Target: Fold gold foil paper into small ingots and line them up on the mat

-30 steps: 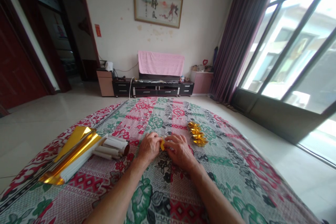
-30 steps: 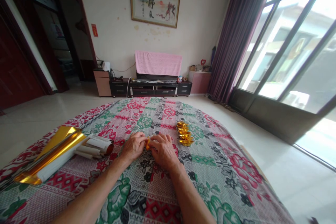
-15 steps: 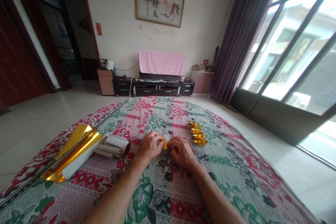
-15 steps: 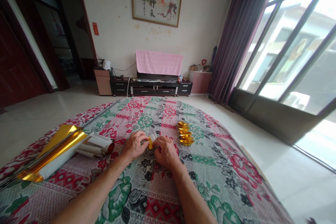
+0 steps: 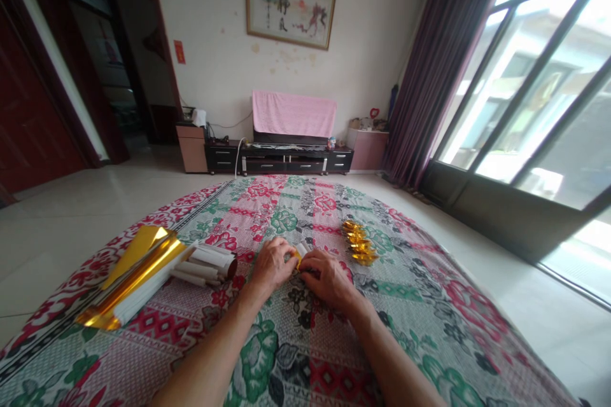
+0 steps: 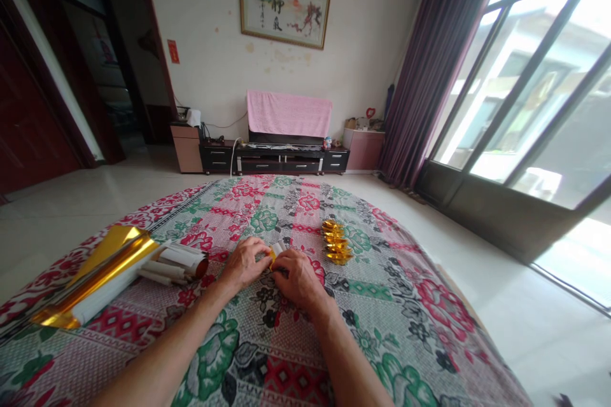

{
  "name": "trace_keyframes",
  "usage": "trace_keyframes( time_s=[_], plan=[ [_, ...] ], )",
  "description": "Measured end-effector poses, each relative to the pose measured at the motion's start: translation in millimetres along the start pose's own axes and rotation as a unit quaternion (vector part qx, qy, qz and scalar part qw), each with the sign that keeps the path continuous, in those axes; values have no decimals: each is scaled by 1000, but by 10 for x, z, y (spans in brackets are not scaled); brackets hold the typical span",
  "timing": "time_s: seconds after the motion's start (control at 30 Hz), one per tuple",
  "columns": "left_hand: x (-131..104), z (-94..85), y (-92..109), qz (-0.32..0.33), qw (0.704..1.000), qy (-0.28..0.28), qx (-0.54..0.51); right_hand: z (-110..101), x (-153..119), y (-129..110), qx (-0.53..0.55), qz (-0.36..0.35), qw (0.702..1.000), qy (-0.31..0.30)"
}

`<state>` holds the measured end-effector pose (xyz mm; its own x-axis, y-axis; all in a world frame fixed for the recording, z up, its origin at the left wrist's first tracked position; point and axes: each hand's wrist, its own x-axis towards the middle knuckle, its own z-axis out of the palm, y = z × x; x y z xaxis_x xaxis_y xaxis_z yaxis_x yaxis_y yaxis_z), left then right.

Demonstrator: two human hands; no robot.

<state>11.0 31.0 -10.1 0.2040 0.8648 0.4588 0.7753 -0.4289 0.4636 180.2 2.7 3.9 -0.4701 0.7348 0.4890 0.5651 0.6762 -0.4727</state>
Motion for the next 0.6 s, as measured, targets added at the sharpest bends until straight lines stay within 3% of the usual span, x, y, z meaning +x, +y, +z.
trace_keyframes(
  time_s=[0.33, 0.6],
  plan=[
    [6, -6, -15, 7, 1000, -11, 18, -16, 22, -19, -48, -26, 998, -19],
    [-2, -15, 82, 95, 990, -35, 94, 19, 33, 3, -53, -12, 998, -19]
  ],
)
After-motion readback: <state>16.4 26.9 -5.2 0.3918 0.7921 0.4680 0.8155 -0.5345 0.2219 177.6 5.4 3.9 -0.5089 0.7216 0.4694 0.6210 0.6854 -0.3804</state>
